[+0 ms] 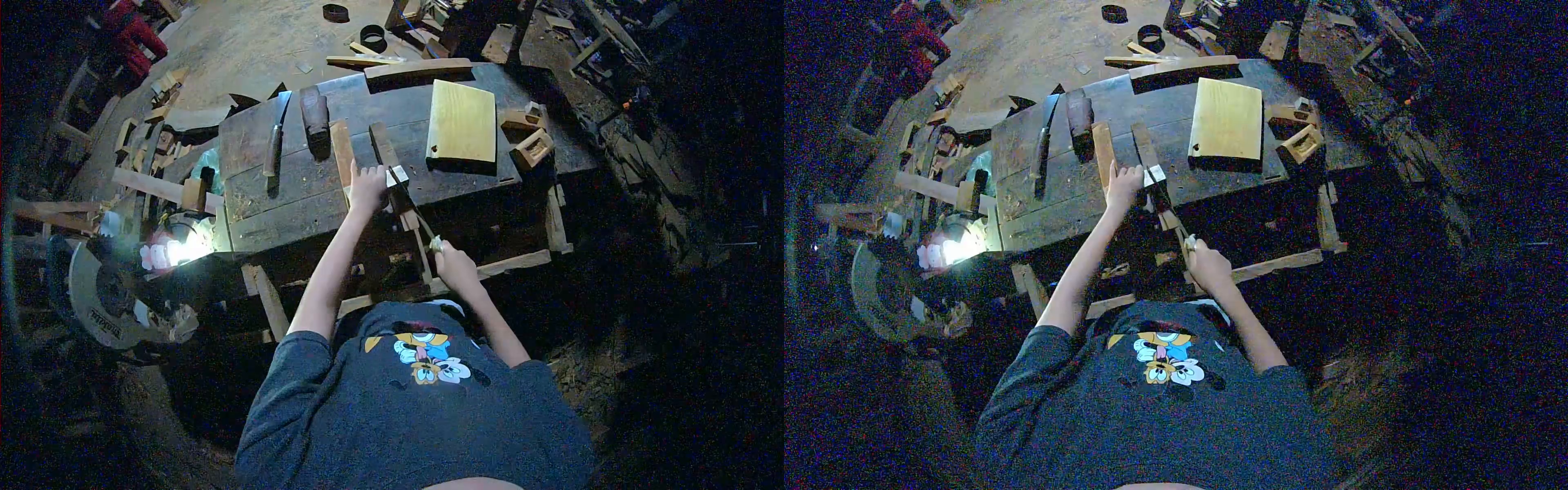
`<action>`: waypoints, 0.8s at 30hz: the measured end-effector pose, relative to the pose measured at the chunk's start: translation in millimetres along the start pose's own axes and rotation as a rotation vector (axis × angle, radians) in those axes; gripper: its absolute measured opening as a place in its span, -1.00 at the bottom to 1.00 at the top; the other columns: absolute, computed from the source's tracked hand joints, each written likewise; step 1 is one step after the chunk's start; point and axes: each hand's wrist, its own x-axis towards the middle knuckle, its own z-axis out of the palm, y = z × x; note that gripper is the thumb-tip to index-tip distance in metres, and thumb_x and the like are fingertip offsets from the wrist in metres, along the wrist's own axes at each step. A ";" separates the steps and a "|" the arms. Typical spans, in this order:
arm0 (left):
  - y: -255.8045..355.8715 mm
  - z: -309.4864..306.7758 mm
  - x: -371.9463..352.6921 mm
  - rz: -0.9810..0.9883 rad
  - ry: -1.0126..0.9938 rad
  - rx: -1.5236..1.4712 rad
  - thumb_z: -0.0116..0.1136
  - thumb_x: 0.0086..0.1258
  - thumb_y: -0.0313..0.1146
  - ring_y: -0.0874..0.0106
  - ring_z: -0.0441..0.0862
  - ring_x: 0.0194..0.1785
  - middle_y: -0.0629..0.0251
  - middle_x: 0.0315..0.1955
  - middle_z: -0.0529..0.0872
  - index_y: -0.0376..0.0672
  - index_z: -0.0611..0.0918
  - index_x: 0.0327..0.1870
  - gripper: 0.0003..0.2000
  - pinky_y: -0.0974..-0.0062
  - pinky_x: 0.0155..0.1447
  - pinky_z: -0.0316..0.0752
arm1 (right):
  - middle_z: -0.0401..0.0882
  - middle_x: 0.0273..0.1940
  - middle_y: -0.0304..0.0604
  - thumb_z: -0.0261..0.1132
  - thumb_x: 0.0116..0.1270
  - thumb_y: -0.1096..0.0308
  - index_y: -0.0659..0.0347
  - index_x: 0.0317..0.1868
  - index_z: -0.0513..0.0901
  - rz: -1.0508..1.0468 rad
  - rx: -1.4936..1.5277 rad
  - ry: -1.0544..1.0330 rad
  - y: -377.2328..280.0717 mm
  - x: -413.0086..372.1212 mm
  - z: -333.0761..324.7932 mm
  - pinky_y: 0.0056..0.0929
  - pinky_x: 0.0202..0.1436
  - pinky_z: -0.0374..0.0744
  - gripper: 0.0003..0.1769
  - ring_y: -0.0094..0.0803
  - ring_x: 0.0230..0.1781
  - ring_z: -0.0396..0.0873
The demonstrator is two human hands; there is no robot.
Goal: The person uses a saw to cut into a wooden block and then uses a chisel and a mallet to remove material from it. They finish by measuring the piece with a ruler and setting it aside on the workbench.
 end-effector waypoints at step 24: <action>-24.4 7.9 4.0 0.070 -0.079 -0.065 0.00 -0.08 -0.39 0.28 0.44 -0.27 0.18 -0.57 0.53 -0.20 0.41 -0.49 -0.87 0.18 0.11 0.00 | 0.40 -0.68 0.05 -0.05 0.05 0.31 0.20 -0.37 0.30 -0.164 0.072 0.281 -5.2 -6.2 34.7 -0.15 -0.58 0.35 -0.84 -0.05 -0.63 0.41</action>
